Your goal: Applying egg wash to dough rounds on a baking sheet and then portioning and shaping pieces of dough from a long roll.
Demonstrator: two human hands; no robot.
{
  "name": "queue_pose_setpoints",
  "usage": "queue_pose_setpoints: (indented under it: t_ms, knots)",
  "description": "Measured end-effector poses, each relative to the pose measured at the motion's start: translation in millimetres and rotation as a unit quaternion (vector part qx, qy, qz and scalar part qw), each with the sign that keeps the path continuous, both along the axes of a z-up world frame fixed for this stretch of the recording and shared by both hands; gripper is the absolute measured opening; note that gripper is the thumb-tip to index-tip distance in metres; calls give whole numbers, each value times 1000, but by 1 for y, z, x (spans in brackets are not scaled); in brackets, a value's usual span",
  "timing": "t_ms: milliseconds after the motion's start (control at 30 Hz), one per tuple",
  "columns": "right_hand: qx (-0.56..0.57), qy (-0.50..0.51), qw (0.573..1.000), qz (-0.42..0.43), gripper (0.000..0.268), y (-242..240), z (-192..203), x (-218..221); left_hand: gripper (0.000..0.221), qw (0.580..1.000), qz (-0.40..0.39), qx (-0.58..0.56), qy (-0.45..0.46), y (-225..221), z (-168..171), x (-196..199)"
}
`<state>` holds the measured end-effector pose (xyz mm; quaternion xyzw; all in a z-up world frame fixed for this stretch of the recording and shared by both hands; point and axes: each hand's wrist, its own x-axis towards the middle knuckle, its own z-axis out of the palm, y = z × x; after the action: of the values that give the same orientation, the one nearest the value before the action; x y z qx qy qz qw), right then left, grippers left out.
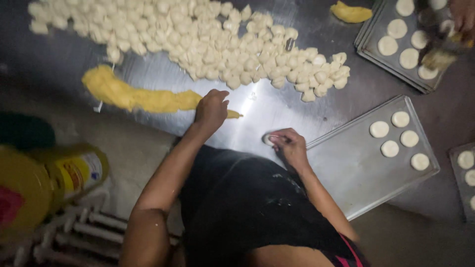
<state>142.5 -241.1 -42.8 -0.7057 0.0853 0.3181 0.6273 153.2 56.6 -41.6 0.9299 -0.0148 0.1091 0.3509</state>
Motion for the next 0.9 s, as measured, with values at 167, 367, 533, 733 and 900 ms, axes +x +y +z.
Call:
queue_pose_setpoints:
  t_ms: [167, 367, 533, 733, 900]
  knots:
    - [-264, -391, 882, 4, 8, 18, 6, -14, 19, 984, -83, 157, 31, 5, -24, 55]
    - [-406, -292, 864, 58, 21, 25, 9, -8, 12, 987, -140, 81, 23, 2, 21, 55]
    - [-361, -213, 904, -86, 38, 14, -44, 26, 16, 989, -128, -74, 23, 43, 78, 2]
    - [-567, -354, 737, 97, 72, 45, -47, 40, 17, 967, -14, -218, 134, 96, 16, -42]
    - [-591, -357, 715, 108, 76, 41, -43, 42, 19, 855, 35, -464, 230, 93, 37, -43]
